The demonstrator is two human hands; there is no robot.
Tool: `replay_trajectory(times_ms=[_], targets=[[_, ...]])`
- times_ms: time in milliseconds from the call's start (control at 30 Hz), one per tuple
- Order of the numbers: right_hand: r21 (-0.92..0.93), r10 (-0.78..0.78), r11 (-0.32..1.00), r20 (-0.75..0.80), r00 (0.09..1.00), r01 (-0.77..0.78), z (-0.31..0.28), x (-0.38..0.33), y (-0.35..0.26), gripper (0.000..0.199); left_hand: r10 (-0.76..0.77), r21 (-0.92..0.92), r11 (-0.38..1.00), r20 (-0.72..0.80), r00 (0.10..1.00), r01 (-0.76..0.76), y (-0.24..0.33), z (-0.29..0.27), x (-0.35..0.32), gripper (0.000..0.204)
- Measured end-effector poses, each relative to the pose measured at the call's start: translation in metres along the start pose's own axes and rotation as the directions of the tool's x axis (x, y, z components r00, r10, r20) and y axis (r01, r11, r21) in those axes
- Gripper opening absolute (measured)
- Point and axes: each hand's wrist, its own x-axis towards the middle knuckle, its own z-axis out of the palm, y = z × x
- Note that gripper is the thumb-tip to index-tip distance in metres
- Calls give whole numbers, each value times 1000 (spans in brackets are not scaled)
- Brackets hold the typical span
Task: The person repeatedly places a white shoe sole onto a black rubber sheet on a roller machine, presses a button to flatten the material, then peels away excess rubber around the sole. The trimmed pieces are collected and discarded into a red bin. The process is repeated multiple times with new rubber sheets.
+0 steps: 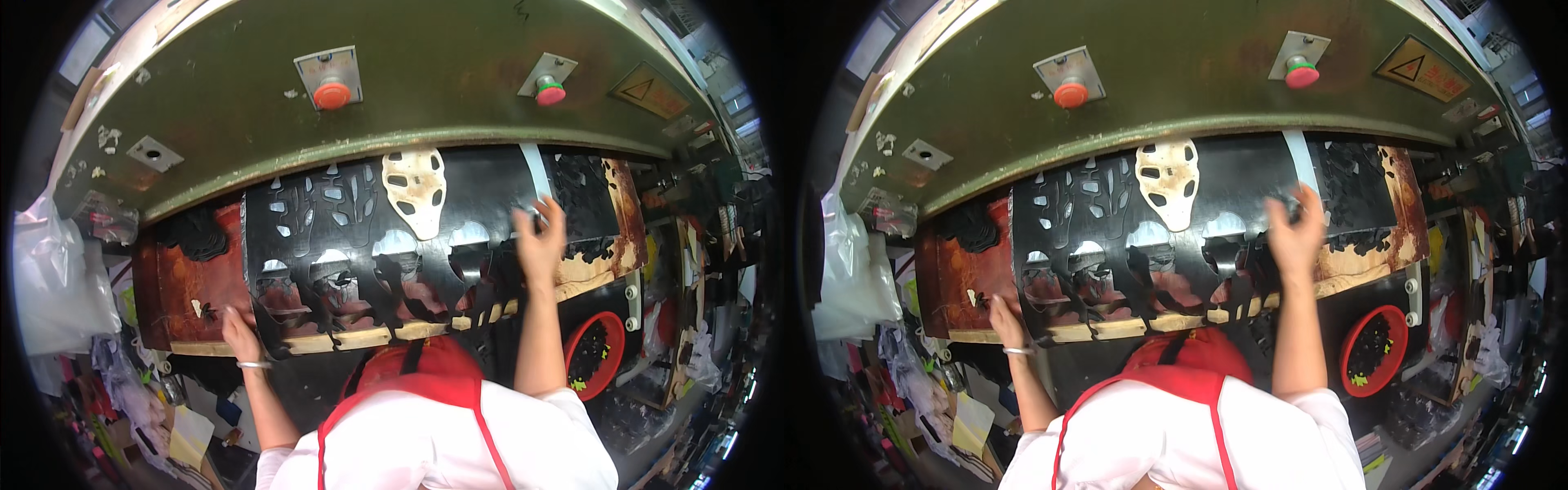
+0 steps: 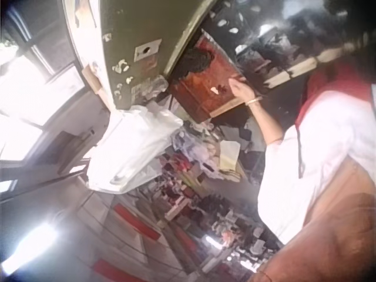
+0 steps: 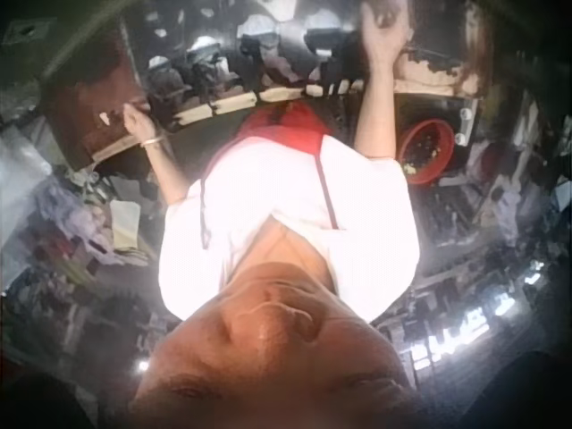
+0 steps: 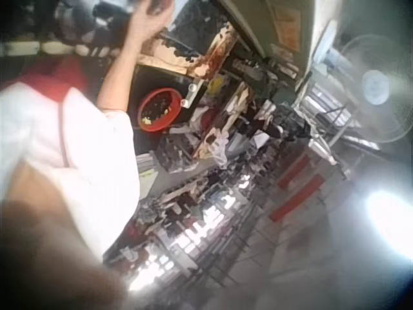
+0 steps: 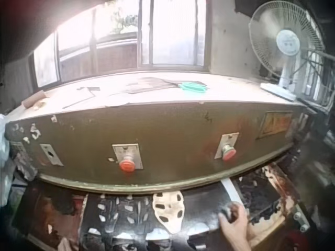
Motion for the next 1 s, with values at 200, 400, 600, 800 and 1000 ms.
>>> replay_trajectory(times_ms=[200, 400, 600, 800, 1000], targets=[[-324, -377, 860, 117, 919, 394, 83, -68, -25, 99, 628, 297, 687, 216, 748, -663, 112, 59, -2, 58], [92, -186, 980, 107, 977, 176, 38, -102, -14, 83, 431, 529, 584, 441, 787, -616, 117, 76, -54, 60], [767, 112, 596, 215, 970, -239, -55, -104, 15, 71, 435, 541, 586, 419, 797, -604, 98, 64, -77, 57], [841, 140, 538, -155, 978, 56, -137, -147, 59, 65, 464, 567, 540, 417, 782, -622, 90, 65, -73, 53], [772, 368, -626, 164, 915, 114, -166, -178, 119, 69, 488, 587, 512, 403, 774, -628, 86, 71, -70, 55]])
